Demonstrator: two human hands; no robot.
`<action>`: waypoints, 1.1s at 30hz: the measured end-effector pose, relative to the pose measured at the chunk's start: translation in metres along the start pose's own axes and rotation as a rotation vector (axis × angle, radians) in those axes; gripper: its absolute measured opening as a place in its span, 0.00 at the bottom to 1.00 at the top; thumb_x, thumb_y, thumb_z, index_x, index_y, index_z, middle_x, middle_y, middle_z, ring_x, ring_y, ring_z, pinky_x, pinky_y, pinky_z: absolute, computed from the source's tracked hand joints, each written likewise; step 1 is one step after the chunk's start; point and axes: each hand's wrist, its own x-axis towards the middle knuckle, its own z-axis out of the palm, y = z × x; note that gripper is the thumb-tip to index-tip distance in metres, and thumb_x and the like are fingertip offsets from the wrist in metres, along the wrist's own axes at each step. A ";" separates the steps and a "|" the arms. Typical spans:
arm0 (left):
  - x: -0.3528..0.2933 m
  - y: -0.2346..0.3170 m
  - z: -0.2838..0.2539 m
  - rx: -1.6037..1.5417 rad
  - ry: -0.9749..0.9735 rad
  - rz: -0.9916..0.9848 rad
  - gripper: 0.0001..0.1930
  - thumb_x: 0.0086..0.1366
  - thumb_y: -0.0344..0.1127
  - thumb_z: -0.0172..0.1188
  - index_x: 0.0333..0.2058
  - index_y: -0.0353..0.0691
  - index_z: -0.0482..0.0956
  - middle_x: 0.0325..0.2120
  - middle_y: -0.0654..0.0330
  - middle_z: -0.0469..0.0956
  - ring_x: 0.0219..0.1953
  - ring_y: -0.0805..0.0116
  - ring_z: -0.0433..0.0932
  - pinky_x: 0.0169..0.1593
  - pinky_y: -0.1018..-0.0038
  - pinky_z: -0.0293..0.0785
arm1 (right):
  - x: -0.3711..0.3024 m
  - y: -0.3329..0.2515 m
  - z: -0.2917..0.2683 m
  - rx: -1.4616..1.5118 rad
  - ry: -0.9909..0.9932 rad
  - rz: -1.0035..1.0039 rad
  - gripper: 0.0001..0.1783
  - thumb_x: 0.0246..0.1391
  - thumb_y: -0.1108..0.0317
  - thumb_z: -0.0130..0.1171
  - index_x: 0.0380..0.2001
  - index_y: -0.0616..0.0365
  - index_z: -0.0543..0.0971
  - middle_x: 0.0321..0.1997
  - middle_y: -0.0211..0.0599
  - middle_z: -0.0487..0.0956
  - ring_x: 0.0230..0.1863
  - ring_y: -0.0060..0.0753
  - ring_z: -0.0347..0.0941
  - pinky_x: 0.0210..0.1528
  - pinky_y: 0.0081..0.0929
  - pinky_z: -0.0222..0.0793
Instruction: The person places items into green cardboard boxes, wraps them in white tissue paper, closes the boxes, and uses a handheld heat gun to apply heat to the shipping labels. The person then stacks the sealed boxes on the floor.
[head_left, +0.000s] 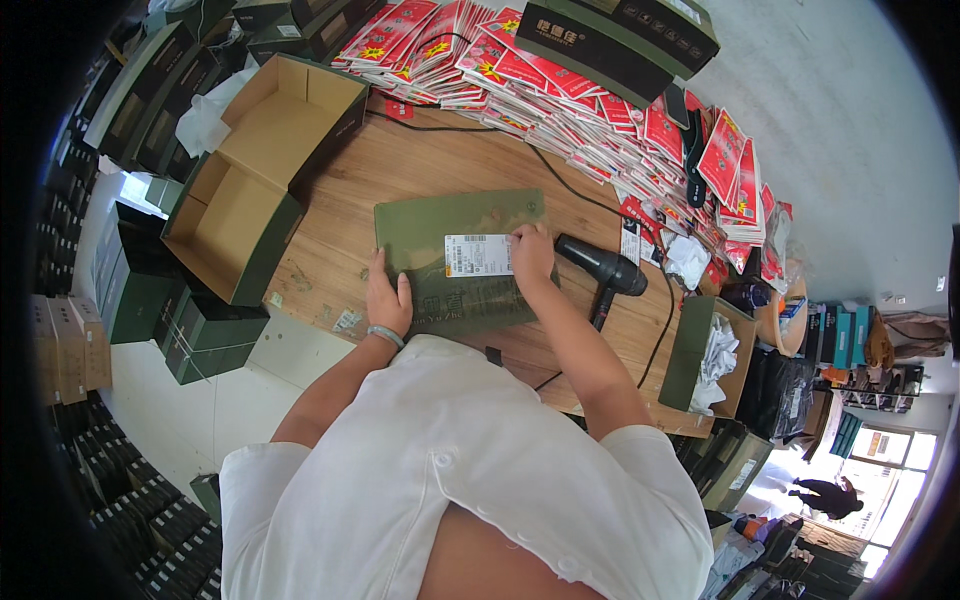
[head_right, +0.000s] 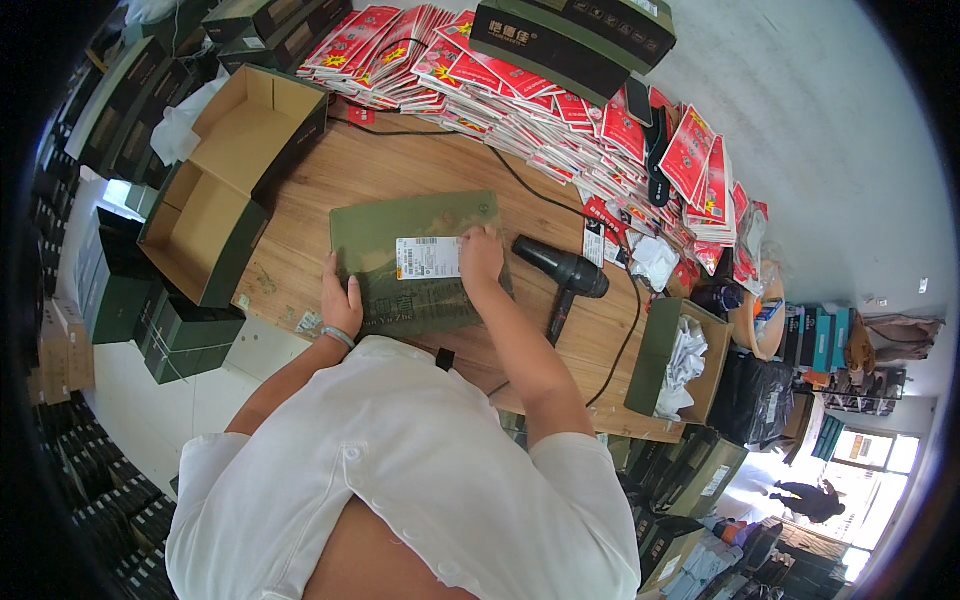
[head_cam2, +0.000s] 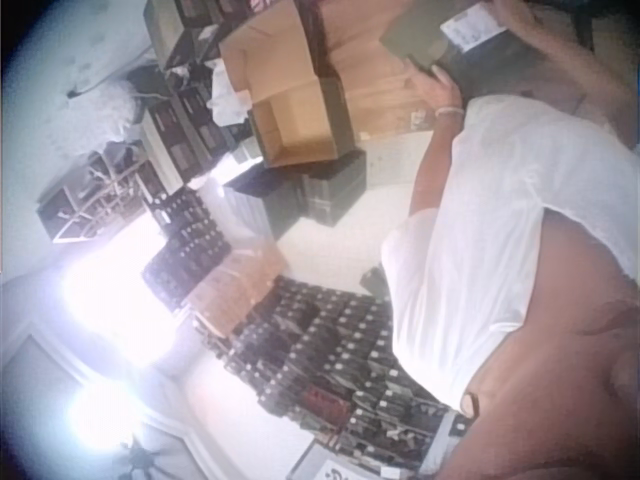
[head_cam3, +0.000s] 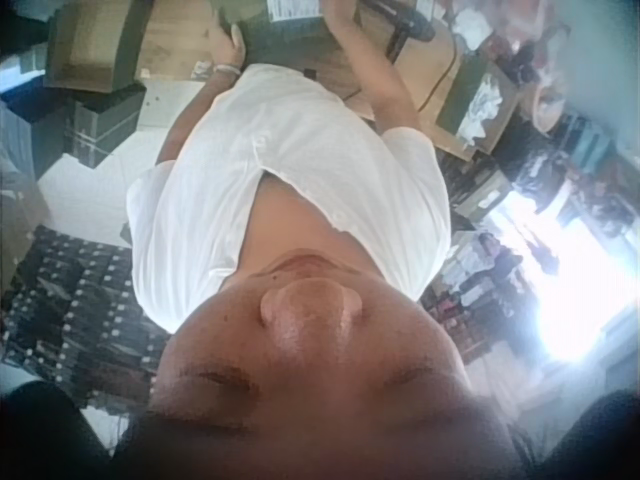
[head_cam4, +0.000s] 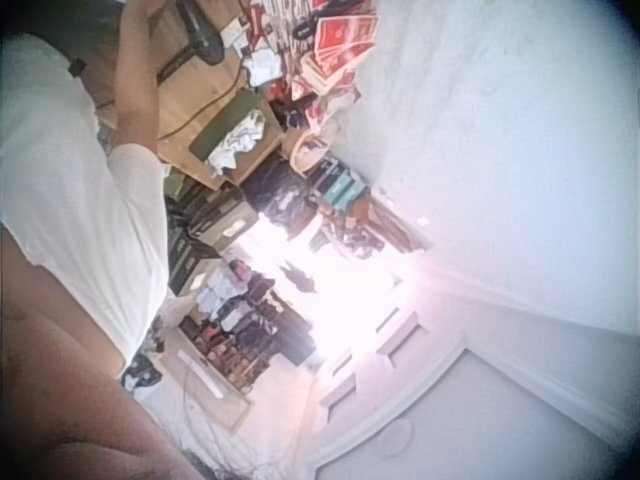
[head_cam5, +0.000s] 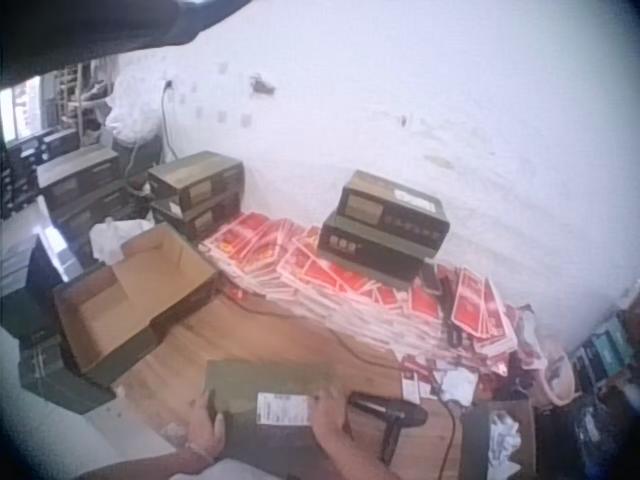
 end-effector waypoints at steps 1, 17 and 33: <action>0.001 0.001 0.000 -0.005 0.002 0.001 0.30 0.66 0.35 0.50 0.64 0.30 0.56 0.64 0.37 0.58 0.65 0.41 0.59 0.67 0.58 0.55 | 0.003 0.000 0.003 -0.061 0.000 -0.019 0.05 0.50 0.72 0.59 0.32 0.59 0.80 0.41 0.49 0.76 0.43 0.55 0.74 0.44 0.44 0.72; -0.001 0.005 -0.002 0.112 -0.015 0.038 0.27 0.65 0.37 0.52 0.62 0.39 0.62 0.65 0.34 0.53 0.65 0.37 0.56 0.66 0.51 0.53 | -0.028 -0.038 -0.017 -0.309 0.032 -0.133 0.15 0.49 0.68 0.64 0.41 0.53 0.74 0.42 0.49 0.76 0.50 0.50 0.69 0.61 0.54 0.48; -0.002 0.001 0.002 0.231 -0.019 0.077 0.17 0.64 0.38 0.55 0.52 0.52 0.77 0.64 0.34 0.54 0.65 0.38 0.56 0.67 0.47 0.51 | -0.029 -0.032 -0.013 -0.284 -0.060 -0.060 0.22 0.47 0.58 0.68 0.44 0.56 0.80 0.52 0.47 0.73 0.63 0.53 0.56 0.69 0.63 0.30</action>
